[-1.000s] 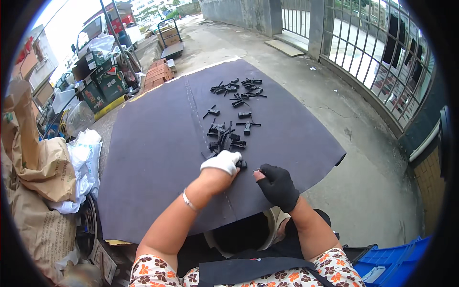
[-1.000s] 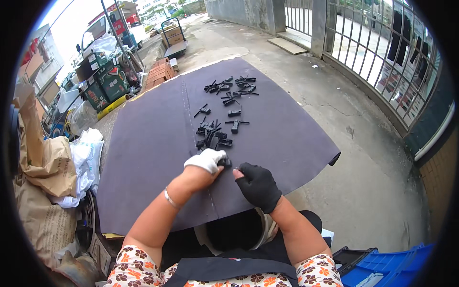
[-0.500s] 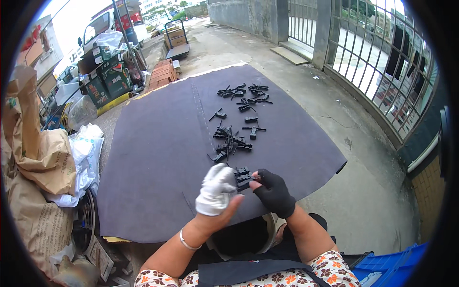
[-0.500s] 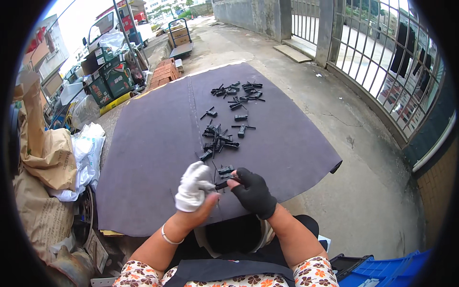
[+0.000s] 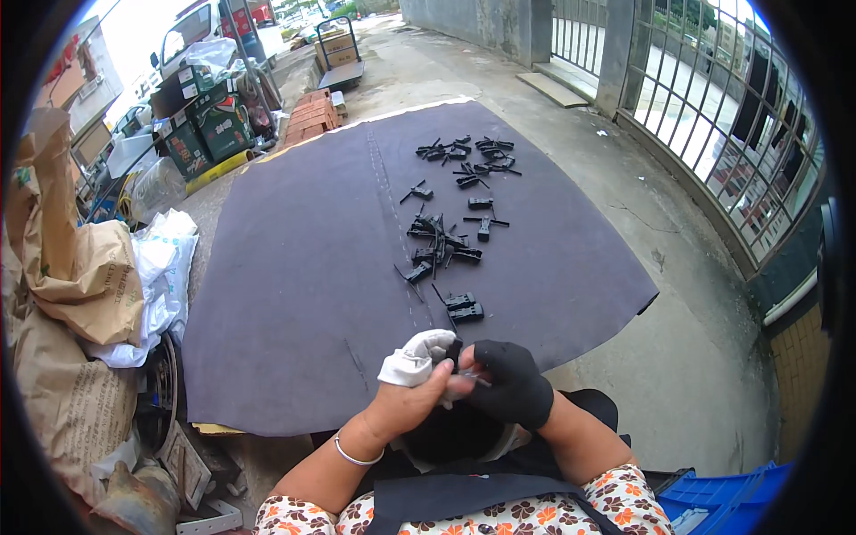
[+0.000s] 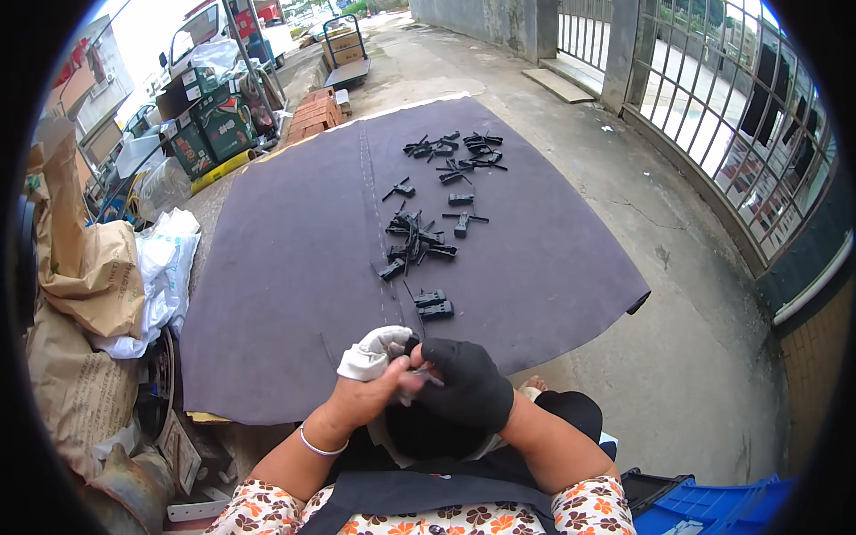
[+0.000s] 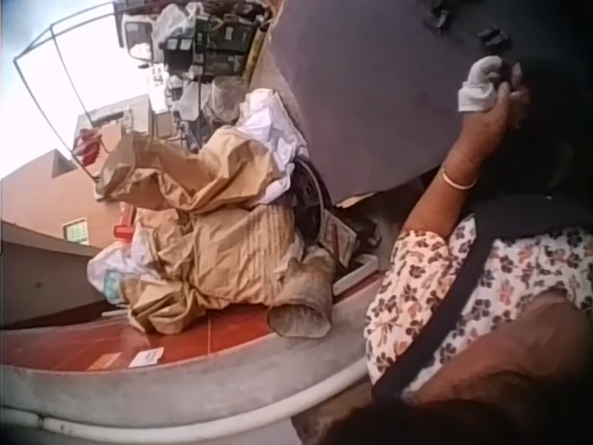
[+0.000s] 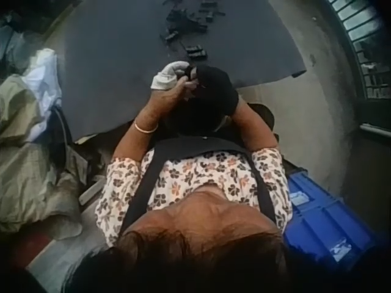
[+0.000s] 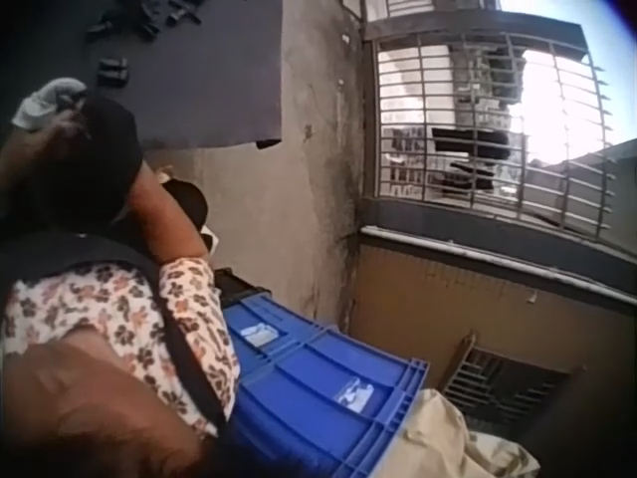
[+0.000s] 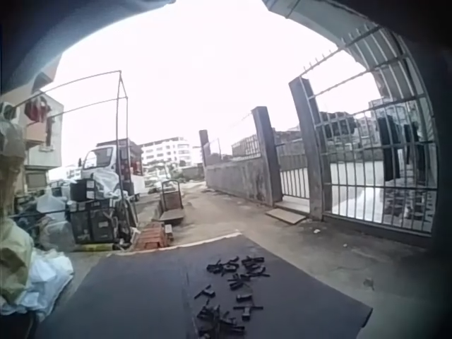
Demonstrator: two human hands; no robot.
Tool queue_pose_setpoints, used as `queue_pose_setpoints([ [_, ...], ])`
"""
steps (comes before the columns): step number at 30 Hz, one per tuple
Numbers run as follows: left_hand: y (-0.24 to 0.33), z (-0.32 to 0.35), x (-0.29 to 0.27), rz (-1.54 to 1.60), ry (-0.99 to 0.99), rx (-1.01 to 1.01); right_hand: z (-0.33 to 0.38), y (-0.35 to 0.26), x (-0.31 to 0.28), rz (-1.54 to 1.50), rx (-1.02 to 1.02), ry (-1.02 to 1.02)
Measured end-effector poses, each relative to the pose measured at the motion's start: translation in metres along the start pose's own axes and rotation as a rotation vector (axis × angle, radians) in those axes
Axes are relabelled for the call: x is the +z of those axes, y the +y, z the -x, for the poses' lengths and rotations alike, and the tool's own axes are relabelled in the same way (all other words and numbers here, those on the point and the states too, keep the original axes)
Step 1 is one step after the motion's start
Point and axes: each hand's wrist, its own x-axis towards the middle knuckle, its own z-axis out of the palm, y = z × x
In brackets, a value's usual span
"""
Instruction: Assembling small black plastic components by hand at a workstation.
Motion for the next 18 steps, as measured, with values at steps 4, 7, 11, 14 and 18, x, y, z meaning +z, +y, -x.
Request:
queue_pose_setpoints([
  [4,0.013,0.008,0.011,-0.085,-0.053,0.065,-0.002,0.01,0.001,-0.033,0.244,0.103],
  [7,0.014,0.007,0.01,-0.197,-0.026,0.075,-0.003,0.01,-0.003,-0.091,0.349,0.002],
  [11,0.009,0.005,0.009,-0.233,0.06,0.073,-0.002,0.008,-0.002,-0.086,0.243,-0.098],
  [14,0.0,0.001,0.007,-0.53,0.139,0.366,-0.002,0.007,0.003,-0.007,0.23,-0.115],
  [18,0.002,0.0,0.01,-0.924,0.258,0.664,-0.003,0.01,0.008,-0.048,0.311,-0.079],
])
